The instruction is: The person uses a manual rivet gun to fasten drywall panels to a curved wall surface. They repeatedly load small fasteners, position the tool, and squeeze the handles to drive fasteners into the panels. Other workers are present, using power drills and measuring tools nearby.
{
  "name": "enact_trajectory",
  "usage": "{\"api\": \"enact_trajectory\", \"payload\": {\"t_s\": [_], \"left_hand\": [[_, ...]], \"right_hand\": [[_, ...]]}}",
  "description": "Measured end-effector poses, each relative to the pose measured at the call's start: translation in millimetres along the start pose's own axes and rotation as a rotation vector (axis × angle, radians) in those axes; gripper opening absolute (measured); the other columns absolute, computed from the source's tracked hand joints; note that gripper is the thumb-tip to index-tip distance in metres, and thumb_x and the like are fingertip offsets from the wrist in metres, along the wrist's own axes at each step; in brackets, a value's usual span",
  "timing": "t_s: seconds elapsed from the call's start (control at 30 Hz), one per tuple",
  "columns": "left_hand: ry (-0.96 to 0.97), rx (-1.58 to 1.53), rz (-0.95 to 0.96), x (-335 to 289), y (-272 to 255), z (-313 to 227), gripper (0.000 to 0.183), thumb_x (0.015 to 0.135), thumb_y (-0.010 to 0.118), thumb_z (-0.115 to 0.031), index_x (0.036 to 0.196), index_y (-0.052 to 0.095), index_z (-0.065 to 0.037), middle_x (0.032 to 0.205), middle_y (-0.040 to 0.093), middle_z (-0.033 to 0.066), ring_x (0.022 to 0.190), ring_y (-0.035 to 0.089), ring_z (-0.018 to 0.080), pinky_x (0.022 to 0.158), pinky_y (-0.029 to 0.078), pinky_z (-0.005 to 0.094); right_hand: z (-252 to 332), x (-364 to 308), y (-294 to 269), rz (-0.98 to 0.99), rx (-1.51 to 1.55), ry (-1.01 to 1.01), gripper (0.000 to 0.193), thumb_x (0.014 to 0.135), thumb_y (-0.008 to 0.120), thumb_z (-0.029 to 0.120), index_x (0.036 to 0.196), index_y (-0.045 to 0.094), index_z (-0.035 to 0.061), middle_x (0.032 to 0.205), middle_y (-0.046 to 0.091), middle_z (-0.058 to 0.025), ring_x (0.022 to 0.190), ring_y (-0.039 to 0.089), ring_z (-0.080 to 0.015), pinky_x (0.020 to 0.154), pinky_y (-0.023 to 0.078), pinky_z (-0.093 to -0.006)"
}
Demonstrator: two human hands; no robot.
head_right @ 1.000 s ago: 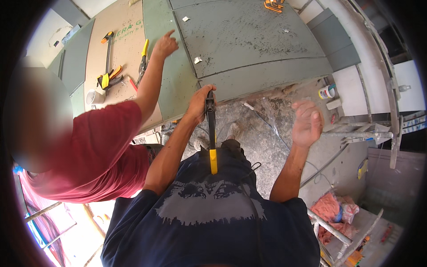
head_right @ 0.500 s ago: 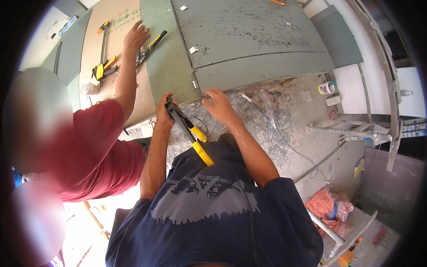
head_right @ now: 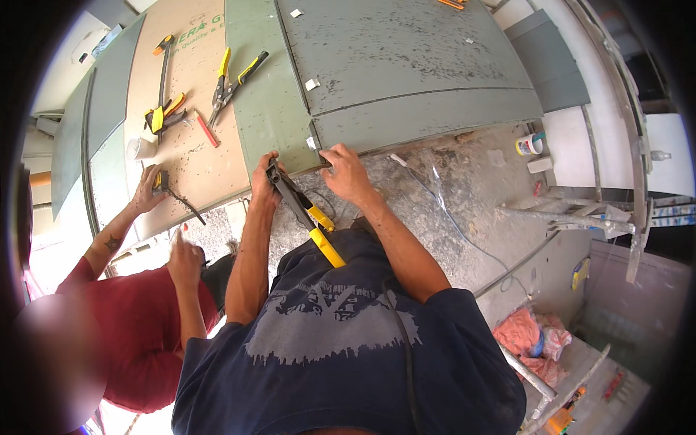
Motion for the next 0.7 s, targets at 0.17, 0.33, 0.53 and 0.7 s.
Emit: {"api": "enact_trajectory", "payload": {"t_s": [0.17, 0.33, 0.53, 0.7], "left_hand": [[-0.036, 0.040, 0.005, 7, 9, 2, 0.023, 0.098, 0.056, -0.027, 0.108, 0.060, -0.006, 0.067, 0.057, 0.0061, 0.058, 0.053, 0.0158, 0.053, 0.044, 0.0314], [-0.034, 0.042, 0.032, 21, 5, 8, 0.023, 0.099, 0.054, -0.026, 0.107, 0.060, -0.006, 0.069, 0.058, 0.0058, 0.059, 0.054, 0.0159, 0.054, 0.043, 0.0311], [0.010, 0.059, 0.012, 22, 9, 4, 0.024, 0.099, 0.053, -0.027, 0.107, 0.060, -0.005, 0.070, 0.059, 0.0068, 0.061, 0.055, 0.0157, 0.056, 0.044, 0.0304], [0.045, 0.077, -0.009, 25, 10, 3, 0.027, 0.099, 0.054, -0.028, 0.110, 0.061, -0.005, 0.071, 0.059, 0.0070, 0.062, 0.056, 0.0163, 0.058, 0.045, 0.0307]], "right_hand": [[8, 38, -20, 0.327, -0.003, 0.320, 0.061, 0.083, 0.060, 0.013, 0.143, 0.050, 0.0073, 0.112, 0.065, -0.0198, 0.103, 0.063, -0.0374, 0.093, 0.050, -0.0437], [-12, 62, -9, 0.441, -0.040, 0.300, 0.073, 0.082, 0.055, 0.012, 0.153, 0.039, 0.0160, 0.130, 0.061, -0.0260, 0.112, 0.062, -0.0424, 0.098, 0.048, -0.0453], [-10, 67, -12, 0.489, -0.062, 0.311, 0.074, 0.081, 0.055, 0.012, 0.153, 0.041, 0.0194, 0.120, 0.065, -0.0263, 0.104, 0.064, -0.0416, 0.093, 0.049, -0.0449], [-5, 70, -25, 0.496, 0.050, 0.341, 0.071, 0.080, 0.057, 0.011, 0.150, 0.047, 0.0208, 0.088, 0.067, -0.0149, 0.079, 0.063, -0.0275, 0.081, 0.051, -0.0398]]}}
Point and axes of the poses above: each hand's wrist, its own x-axis towards the middle knuckle, its own y-axis out of the palm, z = x × y, the point moved 1 cm from there along x, towards the middle knuckle
